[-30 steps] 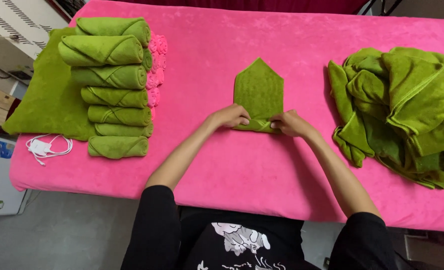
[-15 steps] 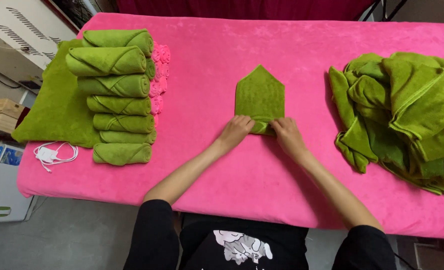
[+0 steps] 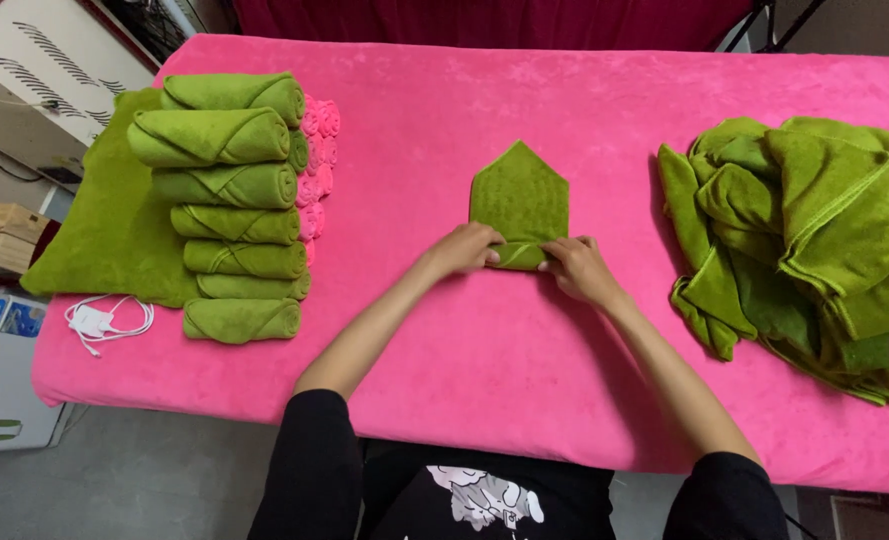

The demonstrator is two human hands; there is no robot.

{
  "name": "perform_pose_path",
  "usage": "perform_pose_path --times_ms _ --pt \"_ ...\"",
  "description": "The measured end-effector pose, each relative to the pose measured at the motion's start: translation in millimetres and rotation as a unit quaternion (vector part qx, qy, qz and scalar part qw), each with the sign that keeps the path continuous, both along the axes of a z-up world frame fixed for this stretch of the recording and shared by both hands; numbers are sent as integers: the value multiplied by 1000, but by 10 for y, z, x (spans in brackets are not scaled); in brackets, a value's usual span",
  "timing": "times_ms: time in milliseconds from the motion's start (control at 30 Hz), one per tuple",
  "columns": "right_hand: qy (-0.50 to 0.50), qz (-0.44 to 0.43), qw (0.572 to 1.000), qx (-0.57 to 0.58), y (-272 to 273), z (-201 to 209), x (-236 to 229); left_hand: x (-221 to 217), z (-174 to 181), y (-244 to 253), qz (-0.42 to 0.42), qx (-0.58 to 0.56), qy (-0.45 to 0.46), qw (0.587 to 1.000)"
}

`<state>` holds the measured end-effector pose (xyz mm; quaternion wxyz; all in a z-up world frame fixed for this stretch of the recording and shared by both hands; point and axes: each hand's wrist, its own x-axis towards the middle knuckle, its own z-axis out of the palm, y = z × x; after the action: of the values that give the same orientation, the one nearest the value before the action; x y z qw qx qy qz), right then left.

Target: Folding and rolling green towels into decorative pointed shapes on a pink massage table.

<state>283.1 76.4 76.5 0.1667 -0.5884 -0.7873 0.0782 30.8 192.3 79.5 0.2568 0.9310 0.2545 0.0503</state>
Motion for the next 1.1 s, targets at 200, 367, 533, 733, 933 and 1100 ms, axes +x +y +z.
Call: perform_pose_path --times_ms 200,367,533,733,933,1100 --pt "158 -33 963 -217 313 439 100 149 151 593 19 -203 87 975" --pt "220 -32 945 -240 355 503 93 276 66 822 15 -235 124 964" --pt "171 -38 965 -193 278 349 71 312 -85 750 32 -161 132 978" --pt "4 0 982 188 248 -312 -72 113 -435 250 36 123 -63 990" --pt "10 55 945 322 97 -88 -222 -159 -380 -96 49 235 -195 951" --pt "27 41 967 251 226 -217 -68 -214 -378 -26 89 127 -236 959"
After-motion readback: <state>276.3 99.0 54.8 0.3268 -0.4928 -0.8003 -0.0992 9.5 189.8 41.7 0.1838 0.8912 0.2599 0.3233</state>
